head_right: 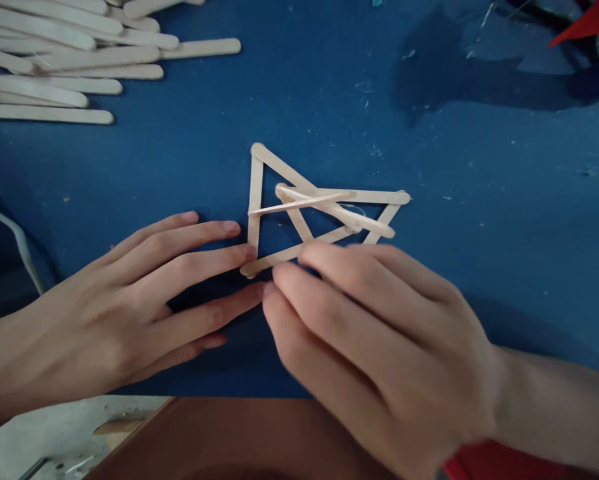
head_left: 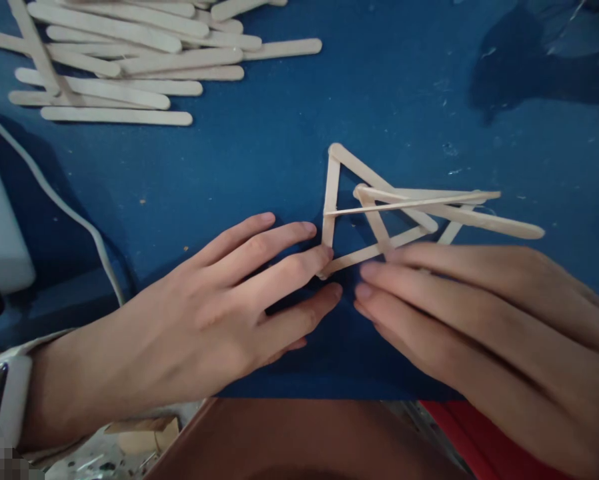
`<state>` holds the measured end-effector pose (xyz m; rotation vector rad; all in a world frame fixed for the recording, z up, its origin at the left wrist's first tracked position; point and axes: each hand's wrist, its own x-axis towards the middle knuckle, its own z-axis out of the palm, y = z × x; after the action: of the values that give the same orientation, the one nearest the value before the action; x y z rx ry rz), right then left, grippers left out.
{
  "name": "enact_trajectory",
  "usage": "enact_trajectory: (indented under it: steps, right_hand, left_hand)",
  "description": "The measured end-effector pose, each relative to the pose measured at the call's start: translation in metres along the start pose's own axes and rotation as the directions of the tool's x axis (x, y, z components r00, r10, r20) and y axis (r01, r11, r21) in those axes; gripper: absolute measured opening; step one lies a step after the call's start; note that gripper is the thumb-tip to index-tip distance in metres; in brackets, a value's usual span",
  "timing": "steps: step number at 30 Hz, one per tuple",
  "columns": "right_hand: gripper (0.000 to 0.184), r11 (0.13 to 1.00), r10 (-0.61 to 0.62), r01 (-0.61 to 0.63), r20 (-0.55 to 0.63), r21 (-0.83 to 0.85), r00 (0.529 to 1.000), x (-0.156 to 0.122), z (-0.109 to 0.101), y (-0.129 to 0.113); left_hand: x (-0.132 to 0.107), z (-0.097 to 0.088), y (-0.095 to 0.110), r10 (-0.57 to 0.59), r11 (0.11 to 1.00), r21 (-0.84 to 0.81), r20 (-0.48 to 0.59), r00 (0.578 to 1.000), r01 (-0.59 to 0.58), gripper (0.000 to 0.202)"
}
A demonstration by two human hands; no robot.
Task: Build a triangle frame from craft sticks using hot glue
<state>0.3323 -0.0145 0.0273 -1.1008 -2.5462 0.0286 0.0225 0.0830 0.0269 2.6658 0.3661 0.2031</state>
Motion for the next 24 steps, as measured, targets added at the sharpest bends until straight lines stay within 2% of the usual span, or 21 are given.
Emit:
enact_trajectory:
  steps: [4, 9, 12, 15, 21, 24]
  right_hand:
    - [0.037, 0.992, 0.017, -0.006, -0.091, 0.123, 0.996, -0.019, -0.002, -0.011]
    - [0.028, 0.958, 0.196, -0.177, -0.064, 0.225, 0.978, -0.025, -0.005, -0.011]
    - [0.021, 0.958, 0.159, -0.136, -0.075, 0.252, 0.984, -0.028, -0.007, -0.002]
    - [0.020, 0.958, 0.186, -0.162, -0.085, 0.237, 0.979, -0.029, -0.008, 0.002]
    - [0.034, 0.938, 0.233, -0.200, -0.090, 0.282, 0.968, -0.022, -0.004, 0.001]
    - [0.025, 0.919, 0.255, -0.233, -0.031, 0.318, 0.966, -0.012, -0.007, 0.005]
  left_hand:
    - [-0.003, 0.000, -0.002, 0.015, 0.999, 0.029, 0.013, 1.000, -0.015, 0.043]
    - [-0.002, 0.000, -0.001, 0.034, 0.998, 0.053, 0.026, 0.999, -0.035, 0.042]
    - [0.000, -0.002, -0.001, 0.030, 0.998, 0.055, 0.008, 1.000, -0.031, 0.040]
    - [0.001, -0.002, -0.001, 0.039, 0.998, 0.048, 0.005, 0.999, -0.039, 0.040]
    - [-0.002, 0.000, -0.003, 0.033, 0.999, 0.040, -0.013, 0.999, -0.033, 0.042]
    - [-0.003, -0.001, -0.003, 0.021, 0.999, 0.034, 0.011, 1.000, -0.021, 0.047]
